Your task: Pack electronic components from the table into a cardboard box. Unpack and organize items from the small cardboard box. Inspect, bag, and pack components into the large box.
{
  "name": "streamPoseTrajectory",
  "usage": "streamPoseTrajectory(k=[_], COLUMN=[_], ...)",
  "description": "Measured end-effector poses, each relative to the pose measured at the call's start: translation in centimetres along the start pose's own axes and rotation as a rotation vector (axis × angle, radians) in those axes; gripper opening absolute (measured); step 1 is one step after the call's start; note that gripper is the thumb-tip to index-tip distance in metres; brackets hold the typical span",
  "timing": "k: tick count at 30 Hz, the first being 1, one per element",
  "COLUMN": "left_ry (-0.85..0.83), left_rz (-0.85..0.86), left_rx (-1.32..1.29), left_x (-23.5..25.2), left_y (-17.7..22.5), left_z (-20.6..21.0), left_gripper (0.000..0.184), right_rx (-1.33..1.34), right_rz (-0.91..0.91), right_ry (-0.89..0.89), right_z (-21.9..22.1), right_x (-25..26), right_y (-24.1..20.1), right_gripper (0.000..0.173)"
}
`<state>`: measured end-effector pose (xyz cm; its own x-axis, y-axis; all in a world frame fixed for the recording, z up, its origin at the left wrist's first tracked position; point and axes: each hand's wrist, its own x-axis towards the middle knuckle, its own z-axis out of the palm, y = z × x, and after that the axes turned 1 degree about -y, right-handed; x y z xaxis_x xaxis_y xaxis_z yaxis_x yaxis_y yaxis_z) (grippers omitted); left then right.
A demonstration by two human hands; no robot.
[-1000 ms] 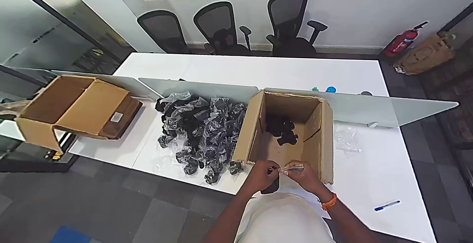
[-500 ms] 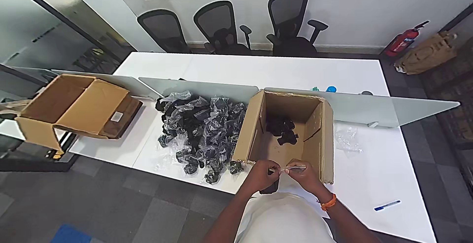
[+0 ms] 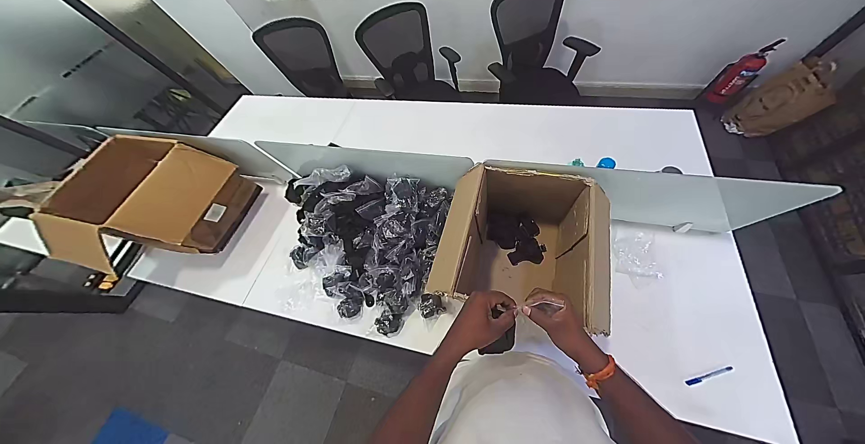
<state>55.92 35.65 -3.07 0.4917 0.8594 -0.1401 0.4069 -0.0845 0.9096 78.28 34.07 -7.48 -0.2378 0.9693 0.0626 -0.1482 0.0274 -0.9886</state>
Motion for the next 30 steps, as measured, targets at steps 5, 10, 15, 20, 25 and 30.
streamPoseTrajectory(k=[5,10,15,20,25,30], left_ry=[0.166,0.231,0.193,0.062,0.047,0.058], left_rz=[-0.019,-0.021,0.033,0.047,0.061,0.094], left_rx=[-0.282,-0.520,-0.366,-0.207,-0.118,-0.130], left_x=[-0.1,-0.6,-0.7,-0.6,-0.2,-0.3], left_y=[-0.8,-1.4,-2.2,-1.9,-1.0,-1.2], left_z=[0.4,0.8,0.4,0.0,-0.3,-0.3], left_gripper=[0.016,0.010,0.011,0.016,0.018,0.018], right_rx=[0.167,0.251,-0.220,-0.493,-0.466,-0.382], right_rz=[0.164,0.203,-0.023,-0.094,-0.053,-0.004], right_ry=[0.197,0.211,0.260,-0.084,-0.155,-0.102], right_z=[0.9,1.2,-2.3,-3.1,-0.5,0.0], right_x=[-0.3,-0.8,0.3,0.4,0.4,0.5], right_y=[-1.4,-0.9,-1.0,-2.9,-2.4,-2.2], right_gripper=[0.007,0.011,0.058,0.032,0.015,0.011])
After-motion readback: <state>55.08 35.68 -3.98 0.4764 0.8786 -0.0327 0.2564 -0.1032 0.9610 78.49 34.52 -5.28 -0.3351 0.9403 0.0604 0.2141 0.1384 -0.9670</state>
